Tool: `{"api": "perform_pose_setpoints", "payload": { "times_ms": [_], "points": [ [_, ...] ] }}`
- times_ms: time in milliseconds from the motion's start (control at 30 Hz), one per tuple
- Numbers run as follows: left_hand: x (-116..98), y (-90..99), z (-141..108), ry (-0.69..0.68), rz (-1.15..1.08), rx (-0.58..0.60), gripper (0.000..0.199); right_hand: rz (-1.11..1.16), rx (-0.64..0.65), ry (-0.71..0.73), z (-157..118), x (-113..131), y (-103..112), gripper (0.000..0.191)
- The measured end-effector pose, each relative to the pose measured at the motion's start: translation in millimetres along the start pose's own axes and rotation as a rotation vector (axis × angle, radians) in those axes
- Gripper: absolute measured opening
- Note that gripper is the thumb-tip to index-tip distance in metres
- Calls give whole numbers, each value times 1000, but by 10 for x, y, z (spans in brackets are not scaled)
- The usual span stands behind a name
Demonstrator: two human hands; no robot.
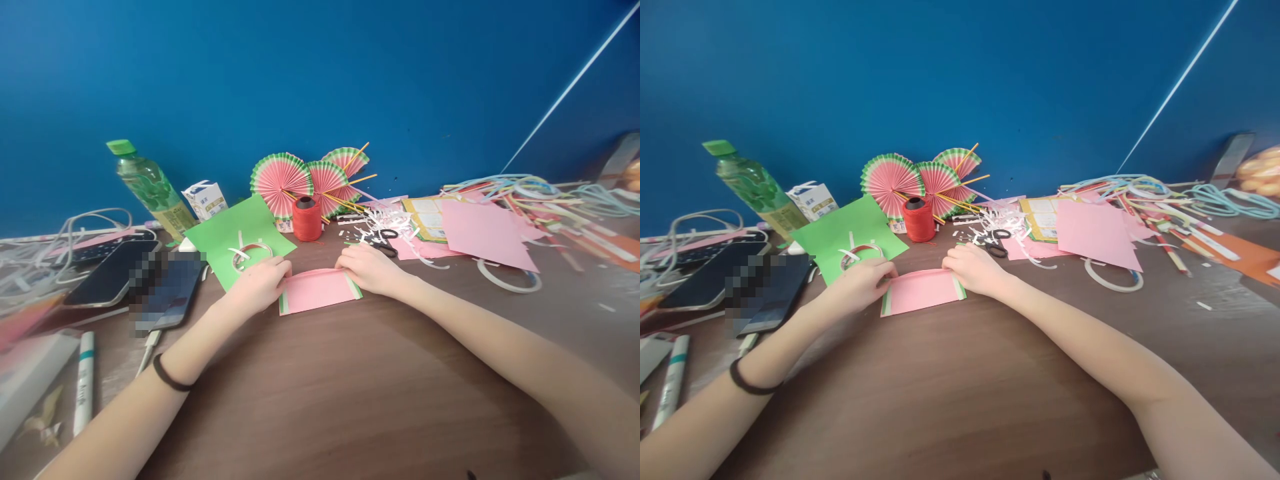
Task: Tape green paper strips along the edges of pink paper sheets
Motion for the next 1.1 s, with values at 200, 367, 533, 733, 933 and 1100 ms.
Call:
{"api": "perform_pose_setpoints", "payload": {
  "times_ms": [200, 367, 533, 733, 933, 1100],
  "points": [
    [-87, -25, -2, -20, 180, -50, 19, -27, 29, -30, 23, 22, -28, 18],
    [-148, -31, -5, -26, 321, -73, 21, -122, 75, -22, 27, 81, 12, 17],
    [-185, -17, -19, -56, 396, -76, 21, -208, 153, -20, 18, 157, 66, 19],
    [-277, 41, -54, -69, 439, -31, 24, -243, 152, -39, 21, 237, 72, 21],
    [-482, 19, -122, 36, 445, -16, 32, -246, 103, -33, 17, 259, 56, 23],
    [-556, -38, -157, 105, 410, -16, 34, -252, 107, -34, 15, 293, 54, 25]
  ]
}}
Point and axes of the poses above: each hand's wrist, its own z-axis towards the middle knuckle, its own y-axis out of the back of the hand, x = y × z, the point moved 2 cm from there along z, towards the middle knuckle, and after that the axes turned 6 degrees about y, right-handed, at the moved point
